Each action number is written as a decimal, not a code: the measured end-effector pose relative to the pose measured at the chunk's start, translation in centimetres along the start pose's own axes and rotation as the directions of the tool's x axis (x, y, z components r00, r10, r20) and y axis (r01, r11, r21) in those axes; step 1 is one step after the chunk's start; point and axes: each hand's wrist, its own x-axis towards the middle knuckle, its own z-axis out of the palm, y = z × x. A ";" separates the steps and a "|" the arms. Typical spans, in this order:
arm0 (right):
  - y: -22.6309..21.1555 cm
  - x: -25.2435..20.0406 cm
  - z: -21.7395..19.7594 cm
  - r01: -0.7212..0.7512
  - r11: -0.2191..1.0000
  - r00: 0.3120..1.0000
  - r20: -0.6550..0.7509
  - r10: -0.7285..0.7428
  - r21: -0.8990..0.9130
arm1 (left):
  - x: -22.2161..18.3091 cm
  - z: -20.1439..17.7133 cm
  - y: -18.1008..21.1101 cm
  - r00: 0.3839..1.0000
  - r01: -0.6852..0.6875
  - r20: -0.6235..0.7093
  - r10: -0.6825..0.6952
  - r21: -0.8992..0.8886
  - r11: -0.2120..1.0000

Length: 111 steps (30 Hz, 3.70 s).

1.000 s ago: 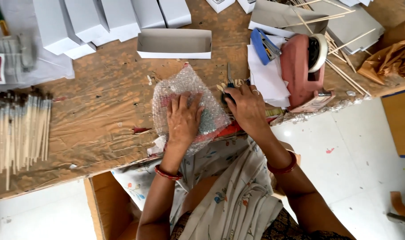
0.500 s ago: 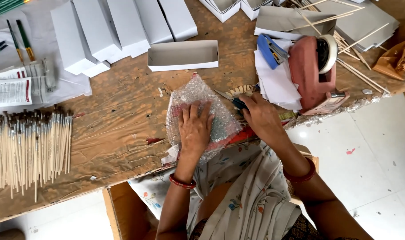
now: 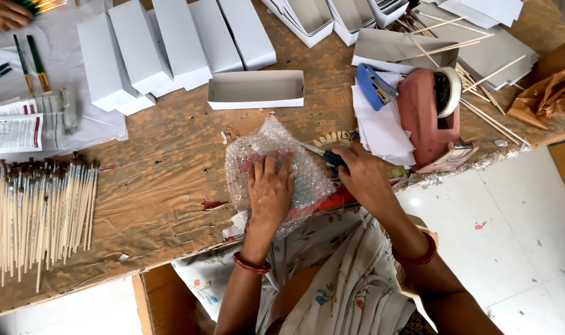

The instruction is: The person assembles small bundles of sticks into boxes, using bubble wrap and a small white sleeve to secure the items.

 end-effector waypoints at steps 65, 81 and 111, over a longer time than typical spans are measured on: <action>4.2 -6.4 -2.4 -0.331 0.307 0.895 0.400 -0.196 0.892 | -0.3 -0.8 0.2 0.995 -0.065 0.078 0.066 -0.015 0.998; 4.0 -13.7 -2.0 -0.739 0.076 0.607 0.710 -0.357 0.670 | -1.6 -1.8 1.6 0.982 -0.113 0.143 0.125 -0.094 0.989; 2.4 -11.4 -0.2 -0.657 0.397 0.698 0.716 0.000 0.641 | -7.9 -1.5 5.2 0.976 -0.178 0.110 0.188 -0.097 0.979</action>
